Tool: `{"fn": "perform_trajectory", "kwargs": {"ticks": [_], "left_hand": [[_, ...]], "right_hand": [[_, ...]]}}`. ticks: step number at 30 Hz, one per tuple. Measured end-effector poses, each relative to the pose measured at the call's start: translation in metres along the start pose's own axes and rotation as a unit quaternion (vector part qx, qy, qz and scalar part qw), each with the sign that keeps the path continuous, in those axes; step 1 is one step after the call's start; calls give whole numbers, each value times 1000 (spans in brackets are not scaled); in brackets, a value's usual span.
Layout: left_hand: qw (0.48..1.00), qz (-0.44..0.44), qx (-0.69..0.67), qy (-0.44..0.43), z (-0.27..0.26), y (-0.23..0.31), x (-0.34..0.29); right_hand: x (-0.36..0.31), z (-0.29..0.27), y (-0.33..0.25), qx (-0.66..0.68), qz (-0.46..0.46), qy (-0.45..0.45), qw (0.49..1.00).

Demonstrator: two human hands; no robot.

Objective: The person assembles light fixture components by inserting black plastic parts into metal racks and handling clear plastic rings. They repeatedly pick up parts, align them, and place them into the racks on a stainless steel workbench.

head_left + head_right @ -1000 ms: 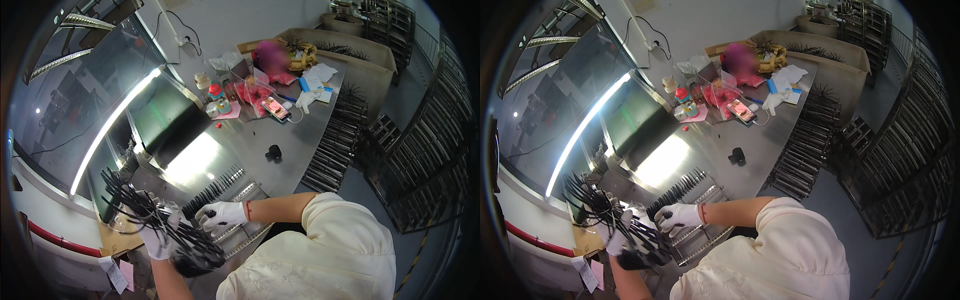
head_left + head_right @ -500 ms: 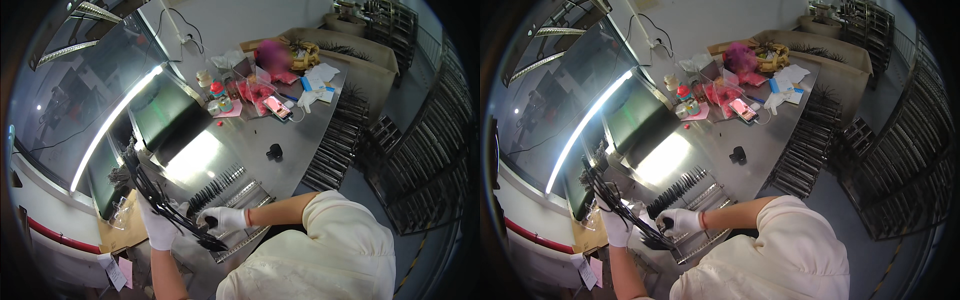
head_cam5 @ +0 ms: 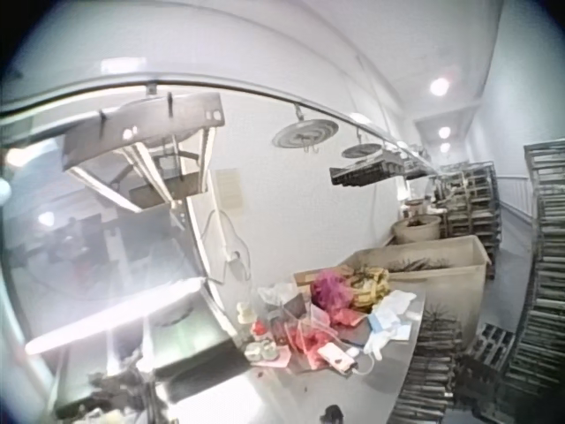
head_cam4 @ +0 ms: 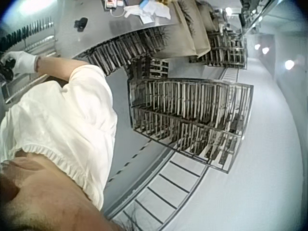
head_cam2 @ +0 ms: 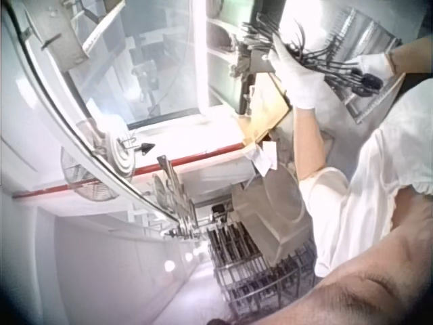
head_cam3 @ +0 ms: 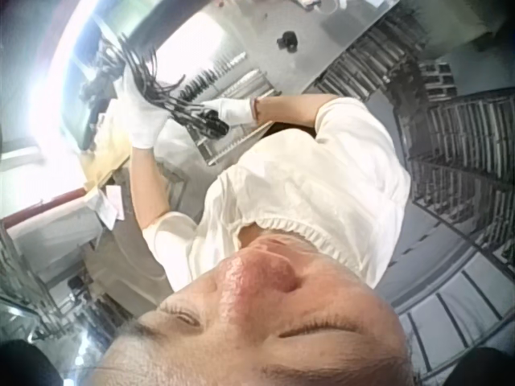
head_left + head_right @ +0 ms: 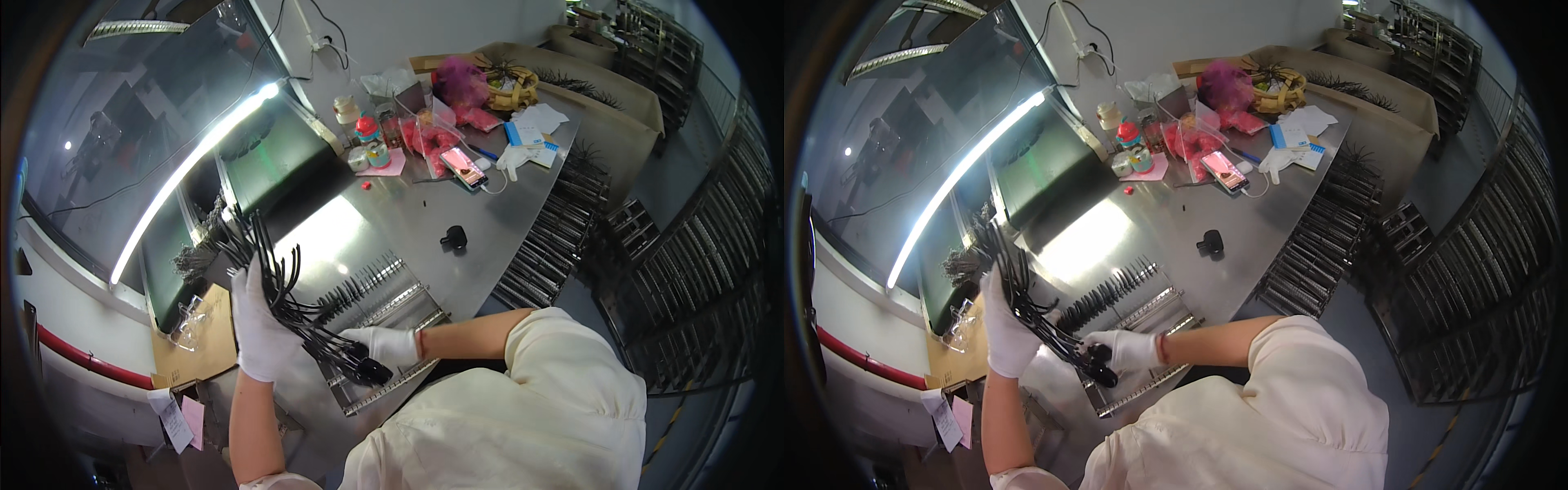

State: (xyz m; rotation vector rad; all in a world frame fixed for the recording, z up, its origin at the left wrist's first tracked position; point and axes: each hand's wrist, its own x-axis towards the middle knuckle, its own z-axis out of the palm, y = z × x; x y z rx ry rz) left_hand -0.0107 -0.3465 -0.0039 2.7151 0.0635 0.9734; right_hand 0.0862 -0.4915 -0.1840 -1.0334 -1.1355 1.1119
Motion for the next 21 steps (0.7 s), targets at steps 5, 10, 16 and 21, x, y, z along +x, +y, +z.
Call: {"fn": "perform_trajectory", "kwargs": {"ticks": [5, 10, 16, 21], "left_hand": [[972, 132, 195, -14, -16, 2, -3], [974, 119, 160, -104, 14, 28, 7], [990, 27, 124, -68, 0, 4, 16], [937, 286, 200, -16, -26, 9, 13]], "right_hand": [[-2, -17, -21, 456, 170, -130, 864], [15, -14, 15, -213, -96, -6, 972], [14, -11, 64, 379, 161, -28, 911], [-26, -18, 0, 288, 111, -122, 943]]}}
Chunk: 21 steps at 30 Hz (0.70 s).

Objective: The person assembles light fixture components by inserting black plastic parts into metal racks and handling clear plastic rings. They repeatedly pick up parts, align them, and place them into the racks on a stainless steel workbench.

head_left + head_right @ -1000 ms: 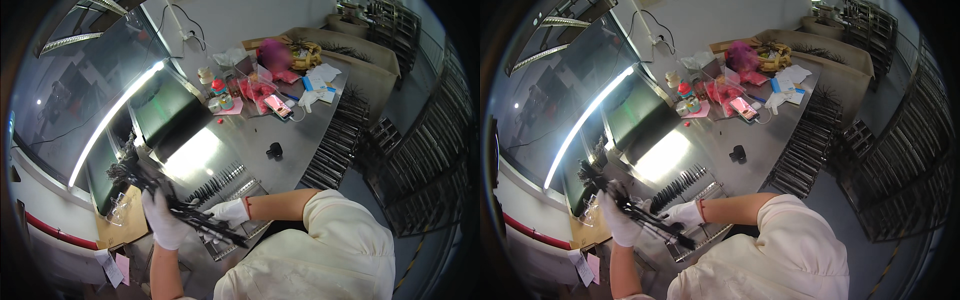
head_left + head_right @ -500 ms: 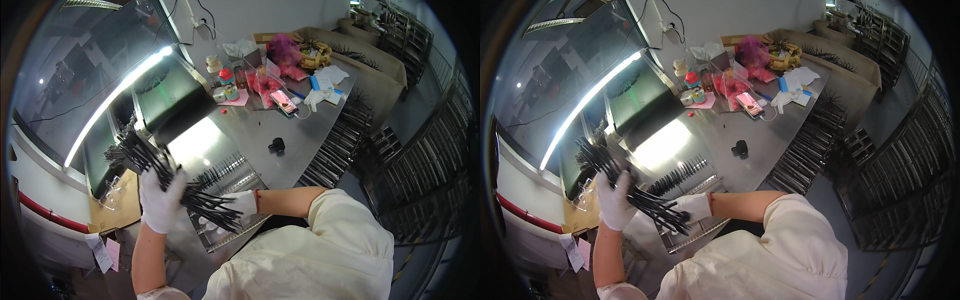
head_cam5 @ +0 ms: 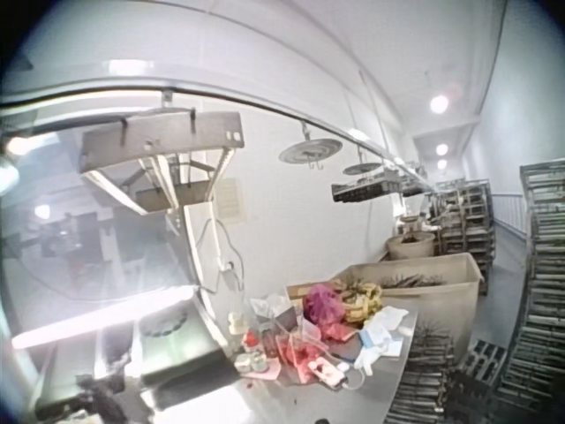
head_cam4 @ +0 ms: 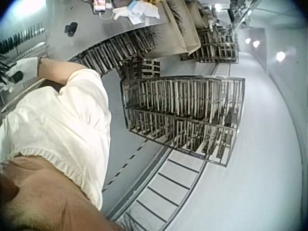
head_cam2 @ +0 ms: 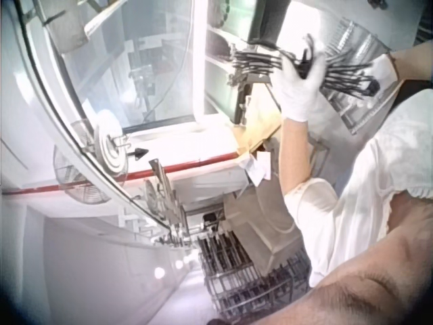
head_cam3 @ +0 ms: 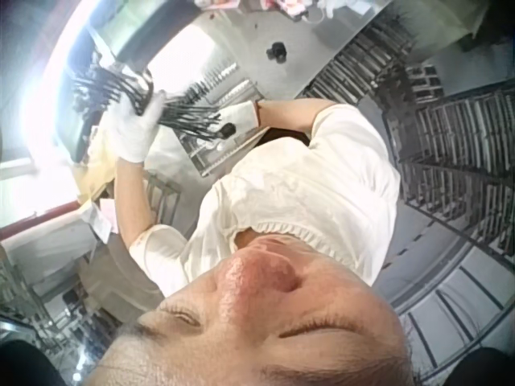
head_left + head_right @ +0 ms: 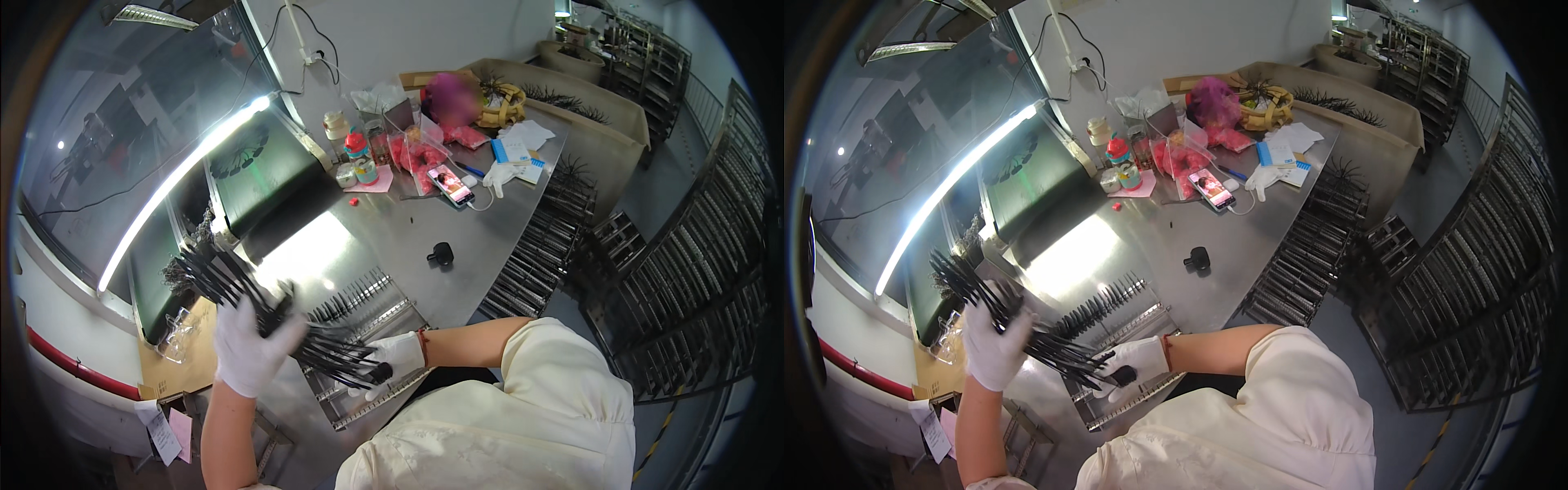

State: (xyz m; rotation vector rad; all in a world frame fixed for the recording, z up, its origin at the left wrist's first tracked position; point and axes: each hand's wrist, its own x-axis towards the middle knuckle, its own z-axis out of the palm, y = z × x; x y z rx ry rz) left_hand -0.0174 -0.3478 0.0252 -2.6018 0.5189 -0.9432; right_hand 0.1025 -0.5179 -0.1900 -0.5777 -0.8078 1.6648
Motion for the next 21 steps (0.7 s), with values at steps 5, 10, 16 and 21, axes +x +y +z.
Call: {"fn": "perform_trajectory", "kwargs": {"ticks": [5, 10, 16, 21], "left_hand": [[996, -8, 15, -87, 27, 36, -1], [836, -406, -327, -168, 45, -5, -38], [439, -624, -502, 408, 23, -71, -42], [602, -282, -745, 62, 50, 50, 141]], "right_hand": [[13, -16, 13, -39, 4, -53, 998], [-2, 14, 16, -614, -221, 201, 731], [-1, -6, 12, 116, -6, 219, 969], [22, 39, 9, 131, 93, 149, 976]]}}
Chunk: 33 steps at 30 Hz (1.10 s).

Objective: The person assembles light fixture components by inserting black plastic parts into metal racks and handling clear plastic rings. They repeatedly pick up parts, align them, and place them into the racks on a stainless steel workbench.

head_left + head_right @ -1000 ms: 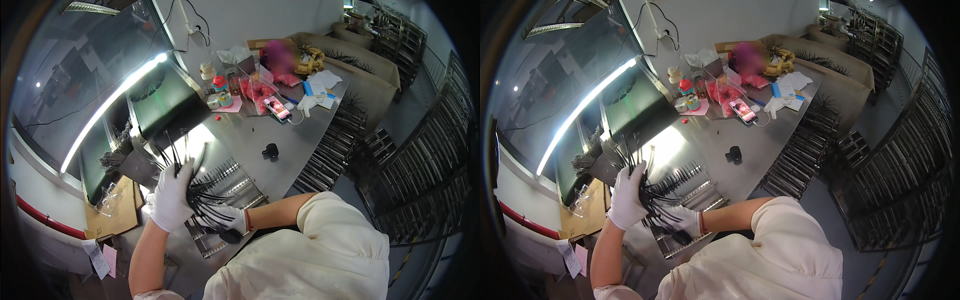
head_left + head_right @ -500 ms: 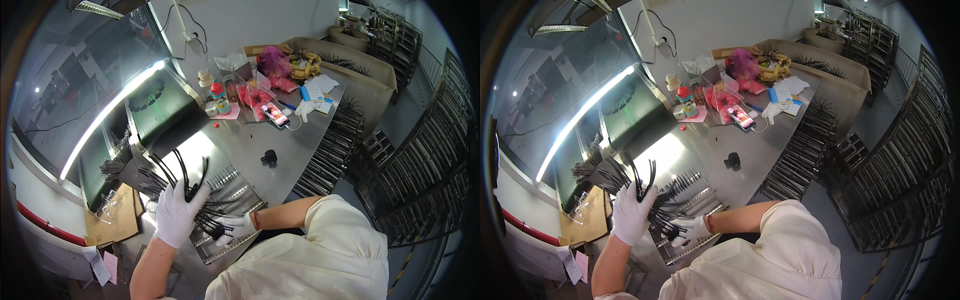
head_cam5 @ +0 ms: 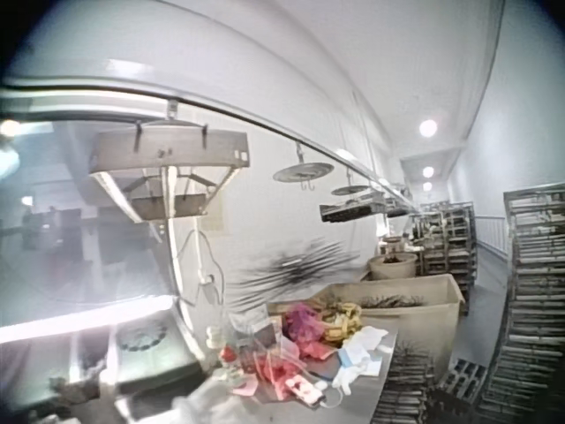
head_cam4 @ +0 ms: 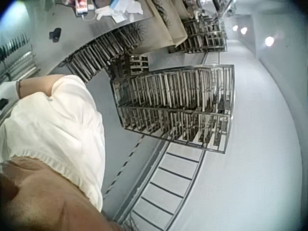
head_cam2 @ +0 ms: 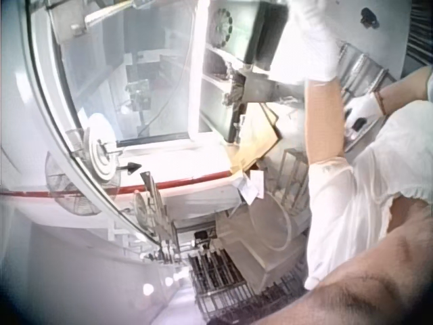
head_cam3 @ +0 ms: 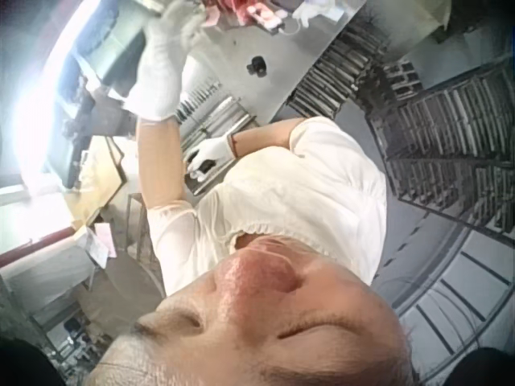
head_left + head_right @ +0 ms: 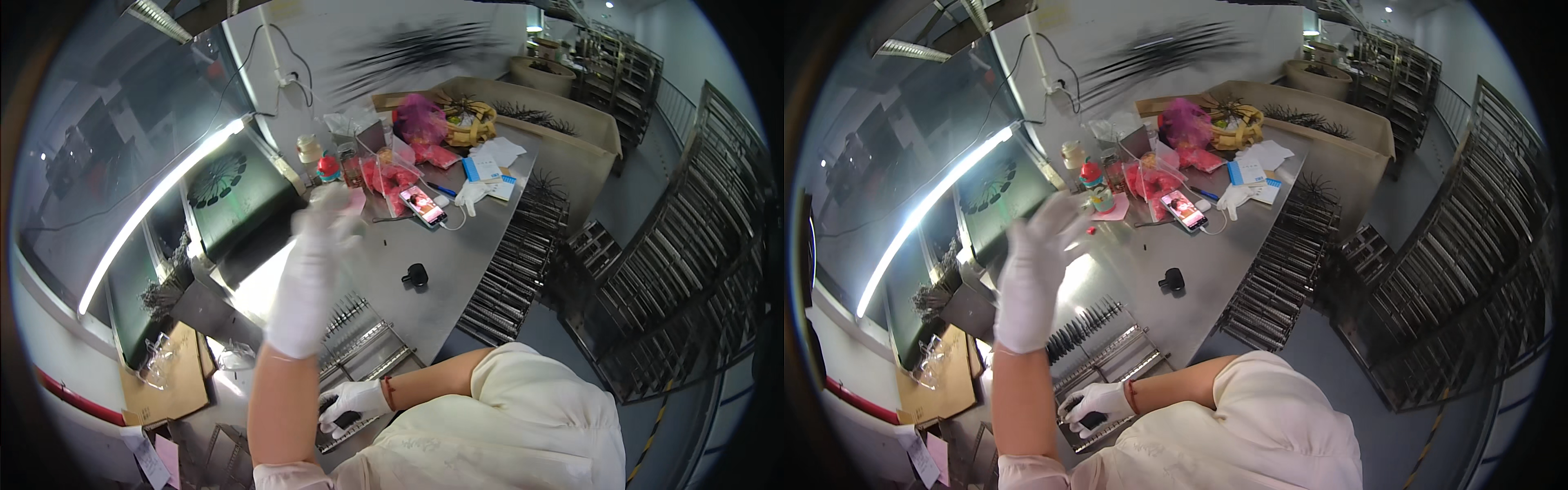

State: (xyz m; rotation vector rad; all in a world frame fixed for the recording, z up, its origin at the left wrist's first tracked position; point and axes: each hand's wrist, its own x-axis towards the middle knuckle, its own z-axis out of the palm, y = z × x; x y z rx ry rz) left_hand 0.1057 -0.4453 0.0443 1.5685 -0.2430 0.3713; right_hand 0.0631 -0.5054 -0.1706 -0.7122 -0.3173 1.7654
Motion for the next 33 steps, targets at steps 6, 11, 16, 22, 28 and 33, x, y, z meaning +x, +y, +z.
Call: {"fn": "perform_trajectory", "kwargs": {"ticks": [6, 11, 16, 22, 28, 33], "left_hand": [[974, -175, 142, 0, -37, -36, -74], [861, -470, -196, 16, -76, -139, -198], [814, -443, -375, -18, -79, -179, -251], [830, -460, -313, 44, -76, -184, -275], [898, -375, -208, 101, -72, -183, -286], [972, -185, 141, 24, -98, -177, -282]], "right_hand": [[-19, -71, -7, 7, -184, 101, 978], [-57, -45, -30, -579, -536, 203, 580], [-51, 2, -33, -705, -492, -62, 508], [-10, -7, -31, -484, -183, -21, 855], [1, -11, -17, -519, -224, -32, 824], [-3, -21, -33, -540, -244, -13, 805]]}}
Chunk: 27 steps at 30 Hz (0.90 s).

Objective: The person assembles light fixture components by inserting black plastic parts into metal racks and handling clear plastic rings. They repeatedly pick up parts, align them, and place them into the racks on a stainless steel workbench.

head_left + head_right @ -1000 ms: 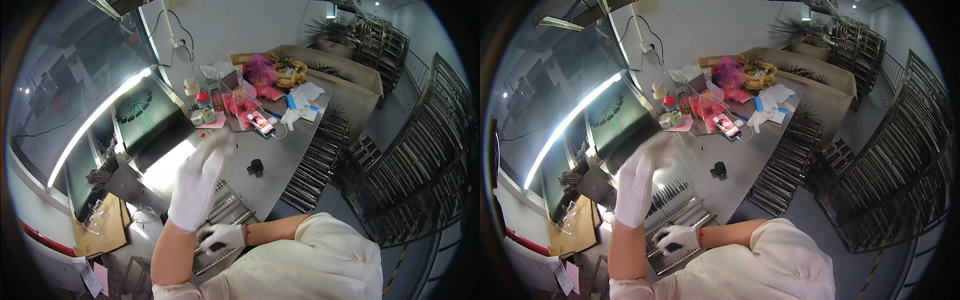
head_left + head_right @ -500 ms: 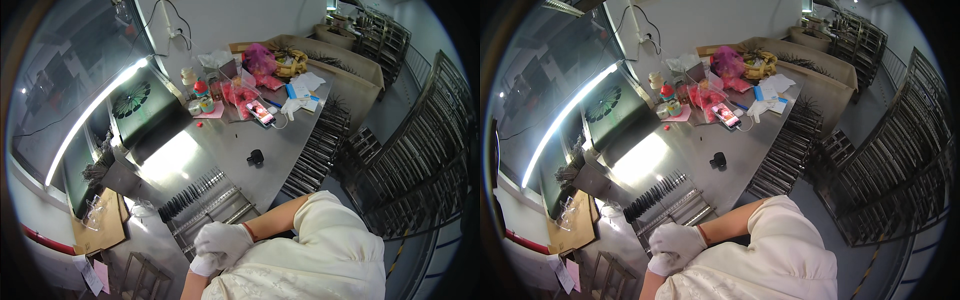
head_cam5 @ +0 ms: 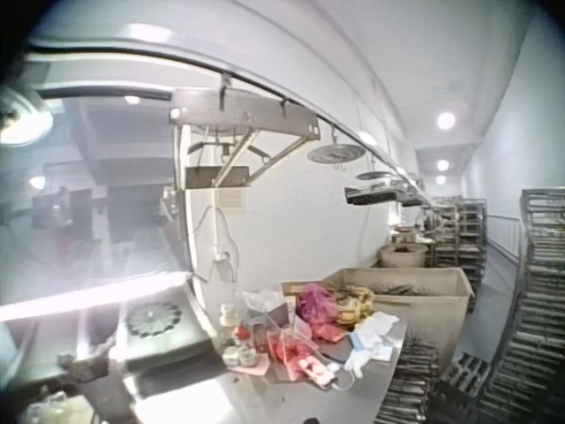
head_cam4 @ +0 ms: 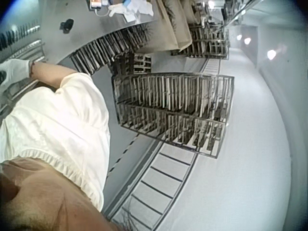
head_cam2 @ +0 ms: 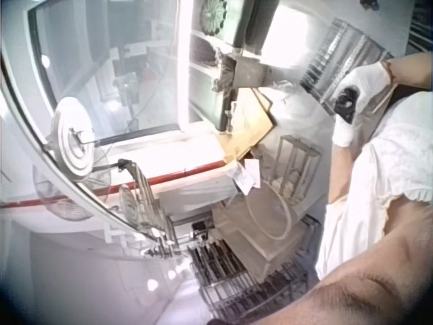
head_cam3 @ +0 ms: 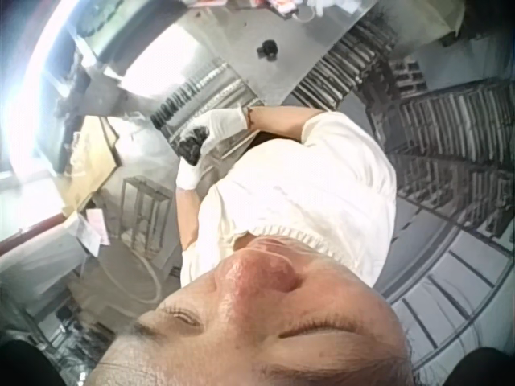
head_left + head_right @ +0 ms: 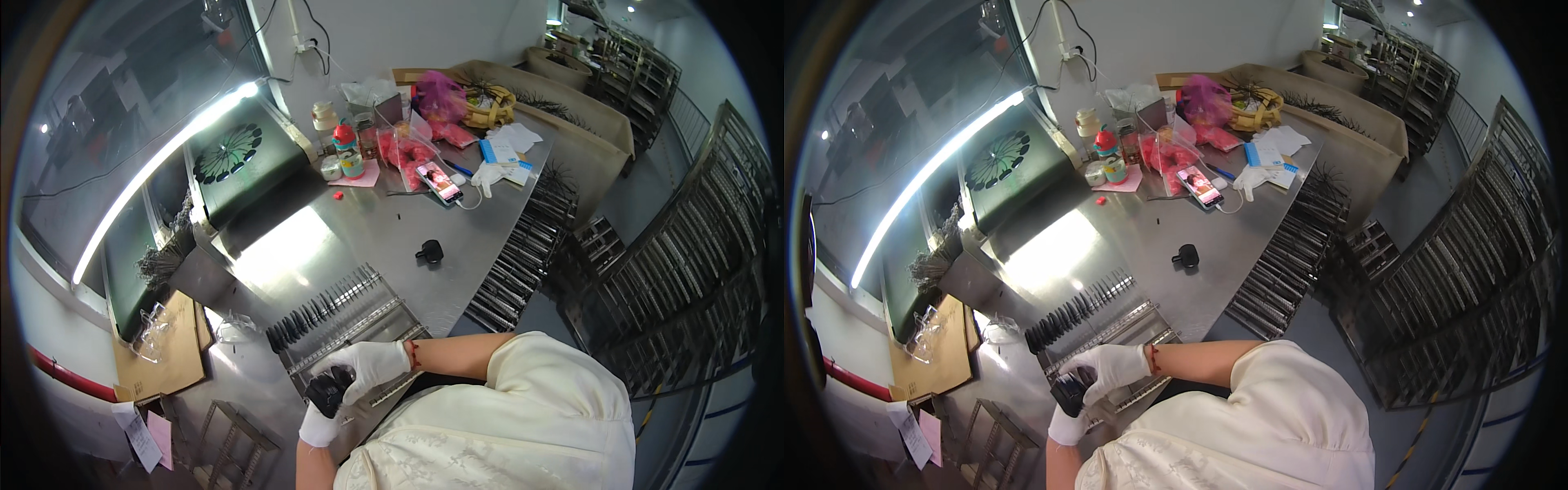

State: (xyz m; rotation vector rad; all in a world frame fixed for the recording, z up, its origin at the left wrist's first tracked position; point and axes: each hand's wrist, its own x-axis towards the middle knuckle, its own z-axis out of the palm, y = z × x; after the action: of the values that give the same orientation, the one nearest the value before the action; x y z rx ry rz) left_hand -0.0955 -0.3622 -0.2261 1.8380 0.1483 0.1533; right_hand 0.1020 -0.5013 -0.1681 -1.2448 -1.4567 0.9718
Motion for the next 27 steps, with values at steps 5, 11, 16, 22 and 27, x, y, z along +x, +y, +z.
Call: {"fn": "perform_trajectory", "kwargs": {"ticks": [5, 11, 16, 22, 27], "left_hand": [[993, -71, -89, -9, -3, 39, 4], [945, -177, -272, -40, -21, 27, -5], [972, 134, 185, -56, -41, -26, -27], [962, 98, 251, -34, -40, -26, -36], [994, -90, -43, -45, -37, 2, -32]], "right_hand": [[1, 12, -3, 35, 20, 4, 999], [6, 27, -14, 30, -15, 33, 999], [15, 31, -5, -12, -29, 15, 999], [30, 40, -17, -37, 39, -19, 998], [29, 42, -16, -57, 46, 11, 997]]}}
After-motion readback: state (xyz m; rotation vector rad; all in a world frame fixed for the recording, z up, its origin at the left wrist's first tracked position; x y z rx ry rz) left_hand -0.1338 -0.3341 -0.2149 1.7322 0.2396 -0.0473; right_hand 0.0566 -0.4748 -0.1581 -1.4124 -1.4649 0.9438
